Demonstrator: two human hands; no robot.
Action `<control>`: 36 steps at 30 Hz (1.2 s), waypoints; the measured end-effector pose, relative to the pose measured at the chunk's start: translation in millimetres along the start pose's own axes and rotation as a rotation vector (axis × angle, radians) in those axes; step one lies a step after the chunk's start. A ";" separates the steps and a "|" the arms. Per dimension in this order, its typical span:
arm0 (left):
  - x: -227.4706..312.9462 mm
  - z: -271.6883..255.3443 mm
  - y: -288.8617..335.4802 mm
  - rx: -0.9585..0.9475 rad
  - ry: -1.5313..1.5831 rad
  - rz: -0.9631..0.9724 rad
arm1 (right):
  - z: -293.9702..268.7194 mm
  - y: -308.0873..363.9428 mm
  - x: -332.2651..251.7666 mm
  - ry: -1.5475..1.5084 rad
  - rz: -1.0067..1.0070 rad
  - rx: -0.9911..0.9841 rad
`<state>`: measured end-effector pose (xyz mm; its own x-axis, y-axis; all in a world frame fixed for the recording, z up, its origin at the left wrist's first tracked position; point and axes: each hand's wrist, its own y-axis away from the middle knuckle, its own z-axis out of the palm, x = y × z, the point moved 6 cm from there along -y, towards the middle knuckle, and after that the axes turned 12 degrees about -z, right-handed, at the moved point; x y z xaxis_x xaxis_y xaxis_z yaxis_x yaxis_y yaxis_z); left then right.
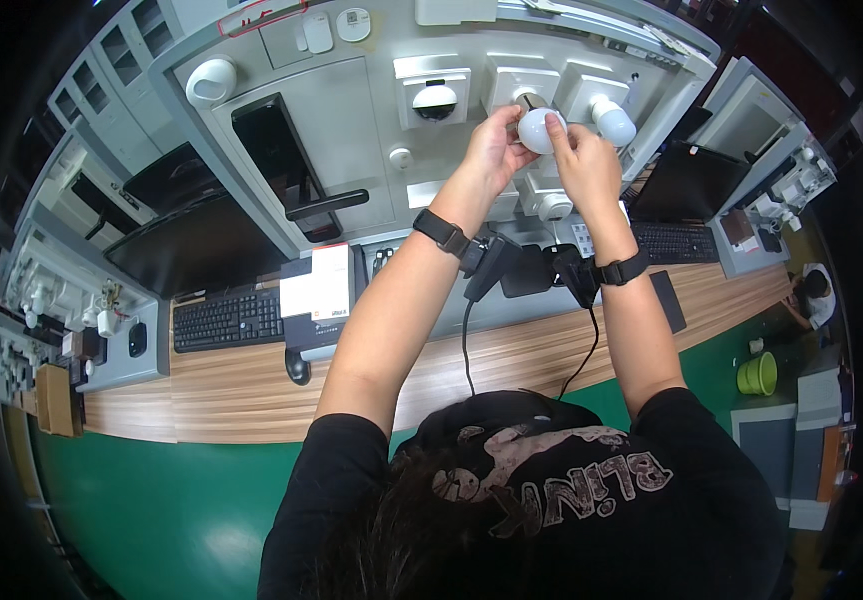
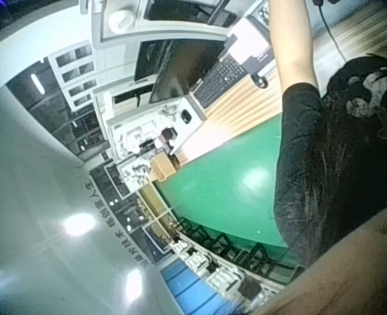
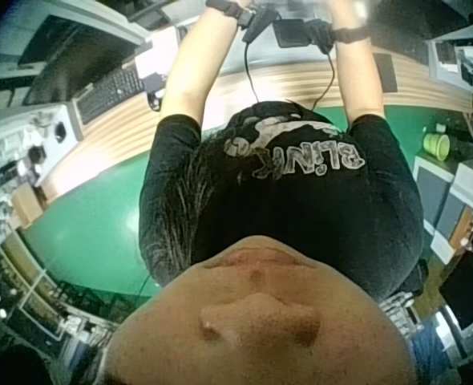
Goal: The recorder takes LED light bulbs from a box and installs them into various wall-mounted sockets in a lab or showroom environment.
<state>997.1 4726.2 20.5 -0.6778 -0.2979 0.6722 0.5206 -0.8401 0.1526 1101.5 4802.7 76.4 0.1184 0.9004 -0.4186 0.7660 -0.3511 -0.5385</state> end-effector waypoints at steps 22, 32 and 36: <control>-0.8 0.0 4.6 0.008 -0.098 -0.035 | -9.4 -1.0 -13.0 0.039 -0.046 0.070; -1.9 2.4 2.3 -0.015 -0.077 0.011 | -15.1 12.0 -41.3 0.063 -0.416 0.249; -0.5 -5.5 -1.8 0.033 -0.130 -0.006 | -13.2 9.1 -40.0 0.062 -0.407 0.284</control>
<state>993.7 4725.4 15.9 -0.6091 -0.2295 0.7592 0.5350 -0.8255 0.1797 1112.1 4766.8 97.9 -0.1102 0.9895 -0.0933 0.5563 -0.0163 -0.8308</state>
